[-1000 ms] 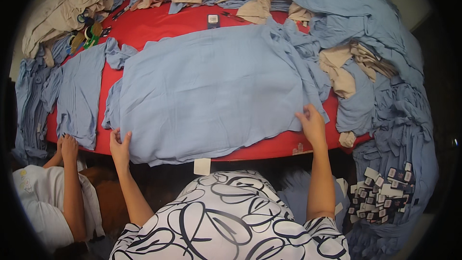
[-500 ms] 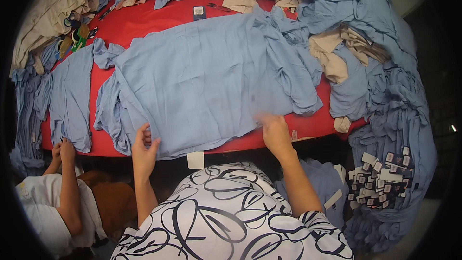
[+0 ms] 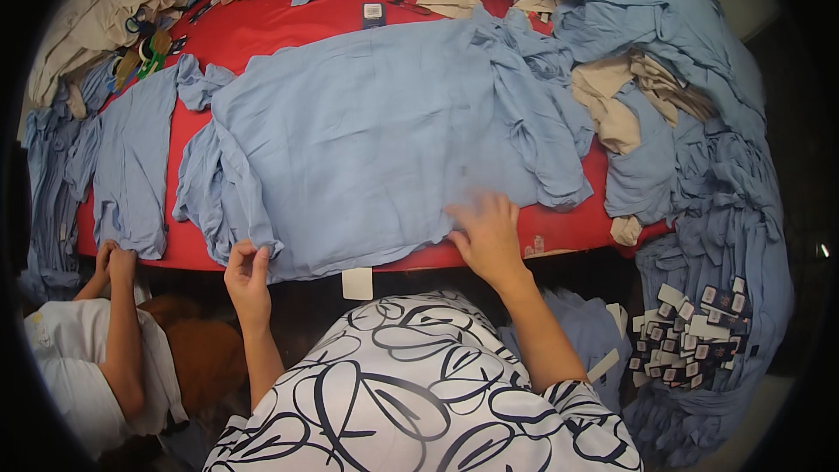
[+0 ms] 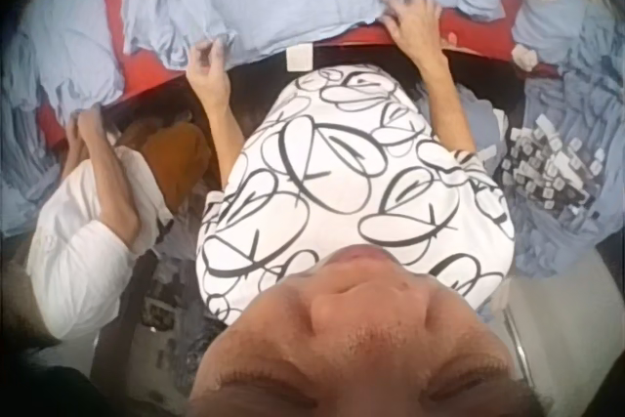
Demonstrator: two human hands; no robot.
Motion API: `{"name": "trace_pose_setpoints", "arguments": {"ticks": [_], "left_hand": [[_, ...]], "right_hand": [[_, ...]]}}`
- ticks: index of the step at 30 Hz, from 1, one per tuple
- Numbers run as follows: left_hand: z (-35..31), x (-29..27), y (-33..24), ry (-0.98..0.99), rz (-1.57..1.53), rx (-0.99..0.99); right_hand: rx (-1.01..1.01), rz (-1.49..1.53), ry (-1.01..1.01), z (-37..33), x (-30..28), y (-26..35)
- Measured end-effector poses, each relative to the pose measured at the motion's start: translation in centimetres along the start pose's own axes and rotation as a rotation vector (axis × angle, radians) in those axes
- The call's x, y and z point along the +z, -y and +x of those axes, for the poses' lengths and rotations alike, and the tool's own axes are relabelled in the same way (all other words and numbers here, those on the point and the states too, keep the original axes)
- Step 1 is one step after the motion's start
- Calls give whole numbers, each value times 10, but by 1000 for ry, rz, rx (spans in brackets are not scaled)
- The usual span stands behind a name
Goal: The person folds light blue shirts one by one on a red table, smoothing the fabric and folding the sleeves before stacking them.
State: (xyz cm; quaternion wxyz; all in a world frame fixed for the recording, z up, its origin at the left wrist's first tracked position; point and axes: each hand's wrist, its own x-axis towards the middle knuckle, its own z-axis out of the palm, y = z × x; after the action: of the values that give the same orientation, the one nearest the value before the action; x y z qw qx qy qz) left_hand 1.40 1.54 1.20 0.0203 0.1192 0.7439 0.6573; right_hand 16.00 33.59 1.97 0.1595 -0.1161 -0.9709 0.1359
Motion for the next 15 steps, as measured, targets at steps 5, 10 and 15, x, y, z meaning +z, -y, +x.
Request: {"name": "trace_pose_setpoints", "arguments": {"ticks": [5,10,15], "left_hand": [[11,12,-18,-10,-354,-21],[30,-14,-24,-259,-592,-42],[33,-17,-24,-247,-620,-94]], "right_hand": [[-74,186,138,7,27,1],[364,767,265,24,8,-36],[-83,560,346,33,9,-11]]}}
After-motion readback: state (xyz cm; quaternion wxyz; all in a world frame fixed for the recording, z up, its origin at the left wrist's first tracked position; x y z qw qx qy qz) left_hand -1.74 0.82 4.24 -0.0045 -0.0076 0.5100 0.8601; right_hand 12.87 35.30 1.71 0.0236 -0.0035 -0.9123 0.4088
